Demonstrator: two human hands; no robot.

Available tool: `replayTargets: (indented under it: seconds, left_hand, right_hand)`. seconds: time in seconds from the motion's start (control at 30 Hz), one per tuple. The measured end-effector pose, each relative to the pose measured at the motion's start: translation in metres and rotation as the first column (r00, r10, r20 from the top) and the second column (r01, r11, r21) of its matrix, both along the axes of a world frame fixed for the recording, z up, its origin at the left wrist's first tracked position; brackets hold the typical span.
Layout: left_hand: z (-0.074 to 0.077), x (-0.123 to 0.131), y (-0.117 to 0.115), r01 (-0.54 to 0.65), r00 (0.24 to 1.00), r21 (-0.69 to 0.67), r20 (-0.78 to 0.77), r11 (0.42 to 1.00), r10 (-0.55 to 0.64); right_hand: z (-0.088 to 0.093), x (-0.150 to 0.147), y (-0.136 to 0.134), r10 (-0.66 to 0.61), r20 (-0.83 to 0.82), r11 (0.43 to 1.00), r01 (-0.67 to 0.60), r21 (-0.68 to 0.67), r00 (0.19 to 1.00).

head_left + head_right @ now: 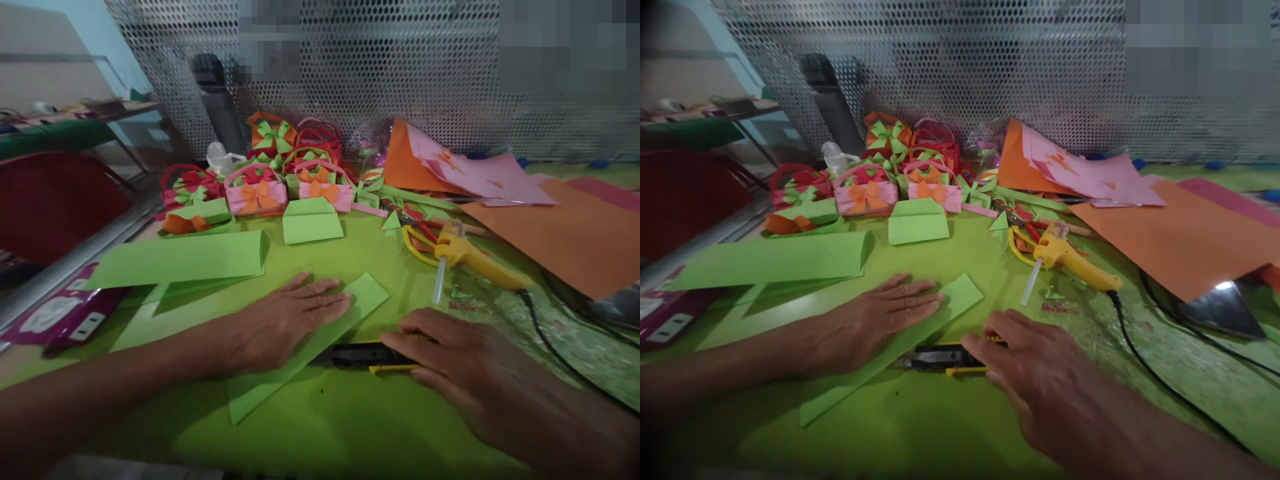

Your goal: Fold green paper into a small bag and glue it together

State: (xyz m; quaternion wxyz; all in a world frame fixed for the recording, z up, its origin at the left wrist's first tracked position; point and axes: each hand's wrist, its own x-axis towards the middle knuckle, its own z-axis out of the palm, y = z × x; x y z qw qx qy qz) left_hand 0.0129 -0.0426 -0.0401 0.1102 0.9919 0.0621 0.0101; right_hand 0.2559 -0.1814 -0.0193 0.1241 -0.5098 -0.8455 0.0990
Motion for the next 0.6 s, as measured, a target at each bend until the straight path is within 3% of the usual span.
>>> replayTargets:
  seconds: [0.2,0.4,0.5,0.6]
  left_hand:
    - [0.0,0.015,0.007,0.0,0.999,0.041,-0.035,0.999,0.002]
    - [0.002,0.042,0.021,-0.013,1.0,0.07,-0.022,0.997,0.014]
    - [0.01,0.039,0.022,-0.008,0.998,0.06,-0.064,0.998,0.012]
    - [0.02,0.02,0.02,-0.022,0.998,0.046,-0.065,0.999,0.025]
  right_hand:
    - [-0.004,0.012,0.003,-0.066,0.048,0.995,0.069,-0.068,0.997]
    - [-0.007,0.018,0.001,-0.108,0.119,0.994,0.106,0.019,0.987]
    - [-0.007,0.016,0.0,-0.108,0.132,0.992,0.097,0.087,0.985]
    - [-0.007,0.015,-0.001,-0.11,0.131,0.99,0.096,0.108,0.985]
